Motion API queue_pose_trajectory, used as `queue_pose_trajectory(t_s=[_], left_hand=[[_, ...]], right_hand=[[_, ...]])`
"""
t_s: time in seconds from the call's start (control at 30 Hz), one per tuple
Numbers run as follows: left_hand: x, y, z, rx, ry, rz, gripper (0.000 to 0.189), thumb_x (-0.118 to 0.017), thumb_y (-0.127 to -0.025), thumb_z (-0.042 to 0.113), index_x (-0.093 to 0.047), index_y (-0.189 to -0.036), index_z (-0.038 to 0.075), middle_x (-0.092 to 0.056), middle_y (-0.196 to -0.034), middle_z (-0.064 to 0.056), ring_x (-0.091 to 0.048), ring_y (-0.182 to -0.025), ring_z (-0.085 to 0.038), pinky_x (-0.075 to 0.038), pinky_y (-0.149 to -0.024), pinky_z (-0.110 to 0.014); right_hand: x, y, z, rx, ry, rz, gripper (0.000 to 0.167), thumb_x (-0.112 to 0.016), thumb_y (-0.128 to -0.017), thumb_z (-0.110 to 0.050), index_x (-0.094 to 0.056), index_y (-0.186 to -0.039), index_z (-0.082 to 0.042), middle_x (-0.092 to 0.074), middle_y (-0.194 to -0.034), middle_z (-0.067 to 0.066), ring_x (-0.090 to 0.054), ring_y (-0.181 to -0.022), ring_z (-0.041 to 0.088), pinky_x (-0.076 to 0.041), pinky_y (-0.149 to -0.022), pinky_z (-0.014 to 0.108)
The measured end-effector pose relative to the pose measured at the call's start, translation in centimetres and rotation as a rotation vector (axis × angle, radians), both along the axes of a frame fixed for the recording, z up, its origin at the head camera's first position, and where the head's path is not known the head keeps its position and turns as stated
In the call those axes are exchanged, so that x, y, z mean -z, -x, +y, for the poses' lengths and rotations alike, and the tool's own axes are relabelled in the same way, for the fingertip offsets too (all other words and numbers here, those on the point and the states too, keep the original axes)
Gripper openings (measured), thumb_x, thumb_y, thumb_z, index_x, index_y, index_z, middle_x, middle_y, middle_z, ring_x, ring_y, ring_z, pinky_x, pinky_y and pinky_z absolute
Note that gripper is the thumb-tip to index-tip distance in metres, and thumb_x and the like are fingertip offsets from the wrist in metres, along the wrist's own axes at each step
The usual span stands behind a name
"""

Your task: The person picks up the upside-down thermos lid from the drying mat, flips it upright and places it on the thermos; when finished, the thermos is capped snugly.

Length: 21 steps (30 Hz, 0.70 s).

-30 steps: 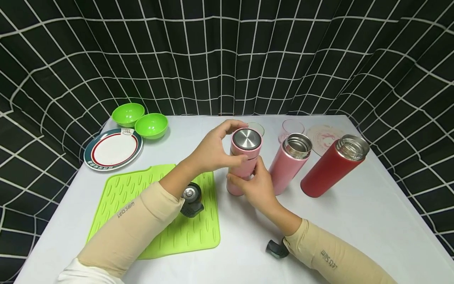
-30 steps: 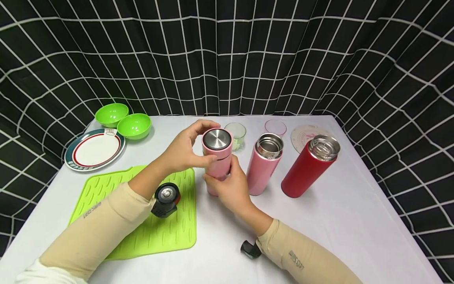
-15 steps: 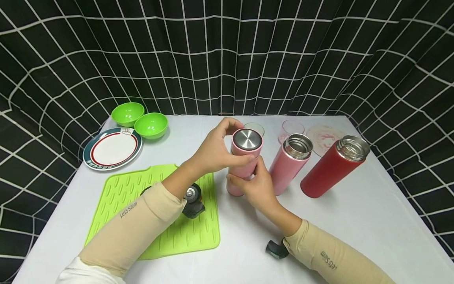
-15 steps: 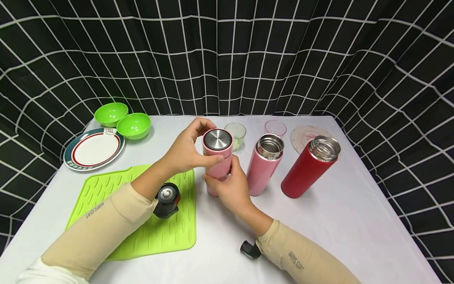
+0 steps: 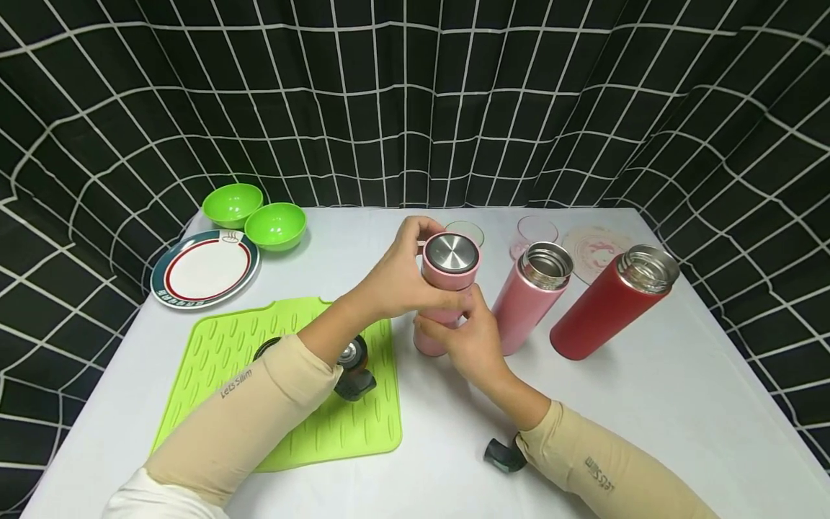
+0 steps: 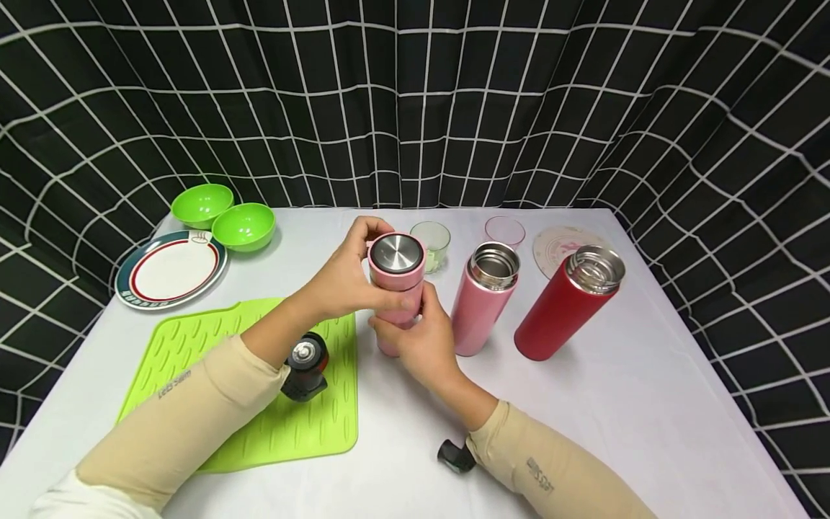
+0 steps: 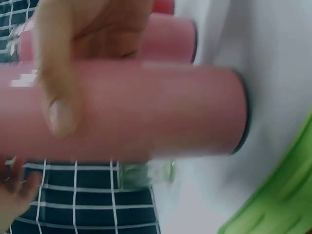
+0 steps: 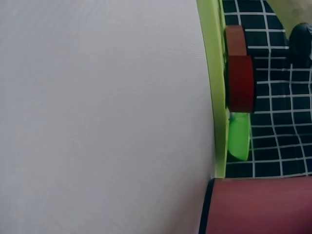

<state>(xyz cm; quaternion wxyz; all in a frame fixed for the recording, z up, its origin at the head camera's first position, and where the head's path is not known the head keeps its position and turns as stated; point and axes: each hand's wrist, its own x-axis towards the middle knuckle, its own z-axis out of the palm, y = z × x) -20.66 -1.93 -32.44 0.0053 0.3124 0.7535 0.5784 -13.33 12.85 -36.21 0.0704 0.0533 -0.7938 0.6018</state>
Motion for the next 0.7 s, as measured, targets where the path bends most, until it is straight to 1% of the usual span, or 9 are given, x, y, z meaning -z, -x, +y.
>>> queue_pose_trajectory(t_s=[0.07, 0.13, 0.2, 0.23, 0.33, 0.43, 0.53, 0.67, 0.7], left_hand=[[0.1, 0.3, -0.1, 0.028, -0.022, 0.003, 0.07, -0.089, -0.069, 0.021, -0.051, -0.127, 0.008, -0.058, -0.122, 0.001, -0.053, -0.115, -0.014, -0.04, -0.101, -0.034], [0.1, 0.7, -0.4, 0.093, -0.064, 0.002, 0.061, -0.084, -0.073, 0.013, -0.055, -0.127, 0.005, -0.062, -0.12, -0.003, -0.056, -0.114, -0.018, -0.041, -0.102, -0.037], [0.1, 0.8, -0.7, 0.138, -0.054, -0.011, 0.072, -0.086, -0.071, 0.01, -0.048, -0.132, 0.006, -0.056, -0.126, -0.002, -0.052, -0.118, -0.018, -0.039, -0.104, -0.037], [0.2, 0.8, -0.6, 0.134, -0.045, -0.002, 0.075, -0.087, -0.07, 0.011, -0.046, -0.132, 0.007, -0.054, -0.127, -0.002, -0.051, -0.118, -0.018, -0.039, -0.104, -0.037], [0.0, 0.4, -0.3, 0.053, -0.021, 0.025, 0.076, -0.091, -0.067, 0.018, -0.046, -0.128, 0.011, -0.053, -0.124, 0.003, -0.051, -0.117, -0.014, -0.039, -0.103, -0.035], [-0.1, 0.7, -0.6, 0.085, -0.061, 0.013, 0.065, -0.087, -0.072, 0.014, -0.053, -0.128, 0.008, -0.06, -0.121, 0.001, -0.055, -0.116, -0.015, -0.04, -0.104, -0.038], [0.0, 0.8, -0.9, 0.109, -0.061, -0.007, 0.073, -0.087, -0.071, 0.01, -0.048, -0.132, 0.006, -0.055, -0.127, 0.001, -0.051, -0.119, -0.014, -0.039, -0.104, -0.038], [0.3, 0.1, -0.1, -0.037, -0.048, 0.067, 0.075, -0.094, -0.063, 0.022, -0.051, -0.124, 0.01, -0.057, -0.12, 0.004, -0.054, -0.112, -0.013, -0.043, -0.098, -0.034], [0.2, 0.1, -0.1, -0.054, -0.058, 0.081, 0.072, -0.094, -0.063, 0.022, -0.054, -0.121, 0.01, -0.06, -0.117, 0.005, -0.055, -0.111, -0.012, -0.044, -0.097, -0.033]], right_hand=[[0.0, 0.0, 0.0, -0.001, 0.01, -0.005, 0.058, -0.083, -0.076, -0.004, -0.052, -0.125, -0.004, -0.062, -0.116, 0.012, -0.056, -0.109, 0.025, -0.041, -0.097, 0.042], [0.0, 0.1, 0.1, -0.003, 0.02, -0.005, 0.058, -0.083, -0.075, -0.003, -0.053, -0.125, -0.004, -0.063, -0.114, 0.013, -0.057, -0.105, 0.024, -0.043, -0.096, 0.042], [0.0, 0.1, 0.1, -0.01, 0.031, -0.016, 0.056, -0.083, -0.074, -0.002, -0.054, -0.123, -0.004, -0.063, -0.111, 0.012, -0.058, -0.102, 0.023, -0.044, -0.094, 0.041], [0.0, 0.2, 0.1, -0.012, 0.033, -0.023, 0.056, -0.083, -0.074, -0.002, -0.054, -0.123, -0.004, -0.063, -0.111, 0.012, -0.058, -0.102, 0.022, -0.044, -0.094, 0.041], [-0.2, 0.1, 0.1, -0.011, 0.024, -0.032, 0.057, -0.082, -0.074, -0.001, -0.054, -0.123, -0.003, -0.063, -0.111, 0.012, -0.058, -0.102, 0.023, -0.045, -0.093, 0.04], [-0.3, 0.1, -0.1, -0.002, 0.008, -0.038, 0.057, -0.082, -0.074, -0.001, -0.053, -0.124, -0.002, -0.063, -0.112, 0.013, -0.058, -0.103, 0.024, -0.044, -0.094, 0.04], [1.1, 0.8, 0.1, -0.005, 0.015, -0.04, 0.059, -0.084, -0.074, -0.004, -0.054, -0.125, -0.006, -0.063, -0.113, 0.011, -0.058, -0.104, 0.024, -0.044, -0.094, 0.04], [3.4, 1.9, 0.8, 0.007, 0.012, -0.025, 0.064, -0.088, -0.07, -0.011, -0.054, -0.125, -0.013, -0.063, -0.114, 0.006, -0.058, -0.104, 0.02, -0.045, -0.093, 0.039], [3.5, 1.9, 0.8, 0.015, 0.002, -0.024, 0.064, -0.089, -0.07, -0.013, -0.055, -0.124, -0.014, -0.063, -0.114, 0.005, -0.058, -0.104, 0.02, -0.045, -0.093, 0.038]])
